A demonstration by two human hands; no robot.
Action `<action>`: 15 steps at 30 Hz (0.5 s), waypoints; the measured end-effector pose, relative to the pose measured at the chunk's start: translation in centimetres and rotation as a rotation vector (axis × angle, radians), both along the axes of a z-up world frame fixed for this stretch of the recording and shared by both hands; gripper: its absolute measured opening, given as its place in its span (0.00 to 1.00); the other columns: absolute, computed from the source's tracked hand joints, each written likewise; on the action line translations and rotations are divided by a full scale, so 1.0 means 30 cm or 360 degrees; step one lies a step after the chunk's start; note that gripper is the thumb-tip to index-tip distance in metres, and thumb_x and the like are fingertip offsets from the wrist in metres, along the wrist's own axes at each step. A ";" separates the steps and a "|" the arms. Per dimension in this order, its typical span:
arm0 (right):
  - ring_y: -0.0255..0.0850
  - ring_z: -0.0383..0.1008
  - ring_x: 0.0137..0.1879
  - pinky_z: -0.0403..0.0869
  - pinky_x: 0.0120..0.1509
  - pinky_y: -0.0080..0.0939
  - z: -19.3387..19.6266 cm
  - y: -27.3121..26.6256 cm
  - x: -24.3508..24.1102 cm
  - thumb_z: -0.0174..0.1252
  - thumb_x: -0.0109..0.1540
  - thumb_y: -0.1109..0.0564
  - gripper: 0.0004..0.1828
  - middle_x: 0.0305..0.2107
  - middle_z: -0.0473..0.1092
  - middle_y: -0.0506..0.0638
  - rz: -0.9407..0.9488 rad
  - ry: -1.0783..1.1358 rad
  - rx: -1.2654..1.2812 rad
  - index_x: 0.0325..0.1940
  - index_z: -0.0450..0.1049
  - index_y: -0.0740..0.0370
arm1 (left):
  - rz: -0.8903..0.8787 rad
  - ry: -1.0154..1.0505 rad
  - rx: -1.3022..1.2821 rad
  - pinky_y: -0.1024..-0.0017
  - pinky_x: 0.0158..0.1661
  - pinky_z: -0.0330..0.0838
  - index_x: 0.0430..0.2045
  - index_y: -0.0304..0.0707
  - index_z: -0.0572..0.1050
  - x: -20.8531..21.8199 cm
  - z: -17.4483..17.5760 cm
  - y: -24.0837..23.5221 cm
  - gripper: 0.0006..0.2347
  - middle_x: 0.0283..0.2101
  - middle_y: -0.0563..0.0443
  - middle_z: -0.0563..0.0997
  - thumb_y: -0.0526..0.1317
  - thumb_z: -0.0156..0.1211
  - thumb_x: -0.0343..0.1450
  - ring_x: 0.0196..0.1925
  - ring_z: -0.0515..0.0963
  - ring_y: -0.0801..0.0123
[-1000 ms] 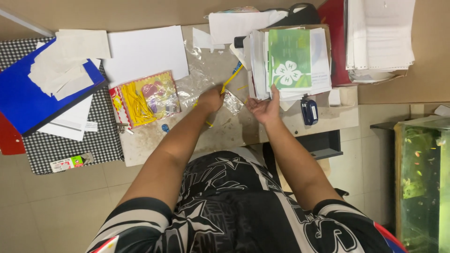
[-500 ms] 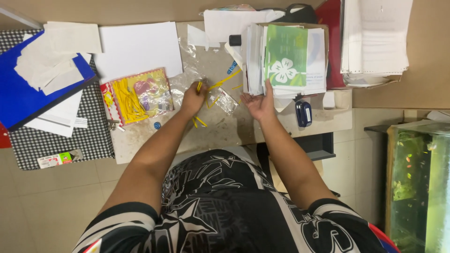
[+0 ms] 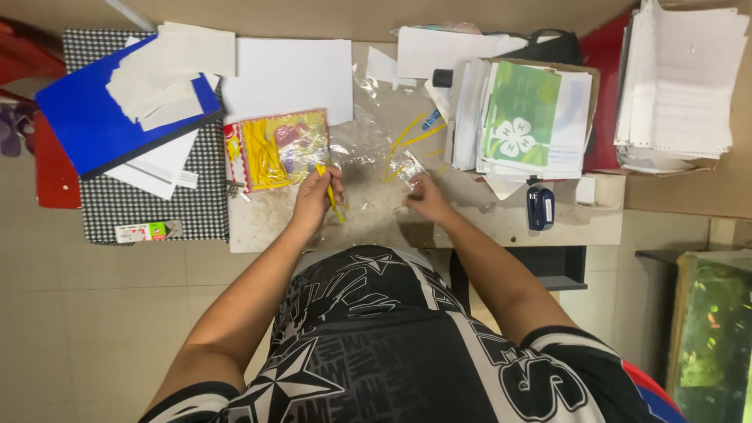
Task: The person organizes various items on a cluttered table, including yellow sticks, colorful balloons, and plastic bags. They place the items into a shelf and then wipe the table surface with a plastic sheet before handling a stack of papers and a black bag.
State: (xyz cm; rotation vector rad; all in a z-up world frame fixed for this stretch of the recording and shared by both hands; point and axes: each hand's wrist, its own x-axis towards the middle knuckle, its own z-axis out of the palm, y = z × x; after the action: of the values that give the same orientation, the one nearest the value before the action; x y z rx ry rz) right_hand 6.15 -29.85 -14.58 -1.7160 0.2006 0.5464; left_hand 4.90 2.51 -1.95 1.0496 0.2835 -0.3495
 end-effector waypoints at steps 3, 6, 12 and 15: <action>0.49 0.72 0.53 0.75 0.57 0.53 0.083 0.150 0.045 0.65 0.57 0.56 0.22 0.48 0.70 0.52 0.0387 -0.0725 -0.0959 0.56 0.73 0.49 | 0.0038 -0.0068 -0.0122 0.72 0.38 0.71 0.47 0.34 0.72 -0.021 0.026 -0.001 0.11 0.33 0.49 0.75 0.40 0.41 0.82 0.32 0.73 0.71; 0.52 0.71 0.57 0.73 0.56 0.57 0.068 0.228 0.104 0.61 0.60 0.58 0.17 0.50 0.70 0.54 0.0488 -0.0839 -0.1414 0.54 0.76 0.49 | 0.0041 -0.0056 -0.0239 0.71 0.37 0.69 0.47 0.34 0.72 -0.012 0.103 0.009 0.10 0.34 0.50 0.74 0.39 0.41 0.82 0.32 0.72 0.70; 0.52 0.69 0.62 0.72 0.55 0.59 0.084 0.260 0.101 0.58 0.60 0.56 0.14 0.51 0.70 0.56 0.0839 -0.0816 -0.1727 0.50 0.75 0.58 | 0.0041 -0.0174 -0.0441 0.67 0.37 0.69 0.46 0.36 0.71 -0.003 0.205 0.068 0.09 0.35 0.49 0.74 0.39 0.41 0.81 0.33 0.71 0.68; 0.52 0.68 0.62 0.70 0.57 0.64 0.143 0.260 0.033 0.59 0.52 0.54 0.23 0.53 0.69 0.56 0.0924 -0.0939 -0.1835 0.51 0.75 0.59 | 0.0046 -0.0196 -0.0467 0.69 0.39 0.65 0.47 0.36 0.71 -0.004 0.191 0.102 0.09 0.35 0.50 0.73 0.39 0.41 0.82 0.34 0.69 0.69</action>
State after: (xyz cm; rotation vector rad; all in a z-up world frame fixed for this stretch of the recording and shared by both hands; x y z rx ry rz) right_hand 7.16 -22.07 -10.29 -3.0125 -0.5353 0.2972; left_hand 4.77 5.56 3.78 0.7735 0.1318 -0.2890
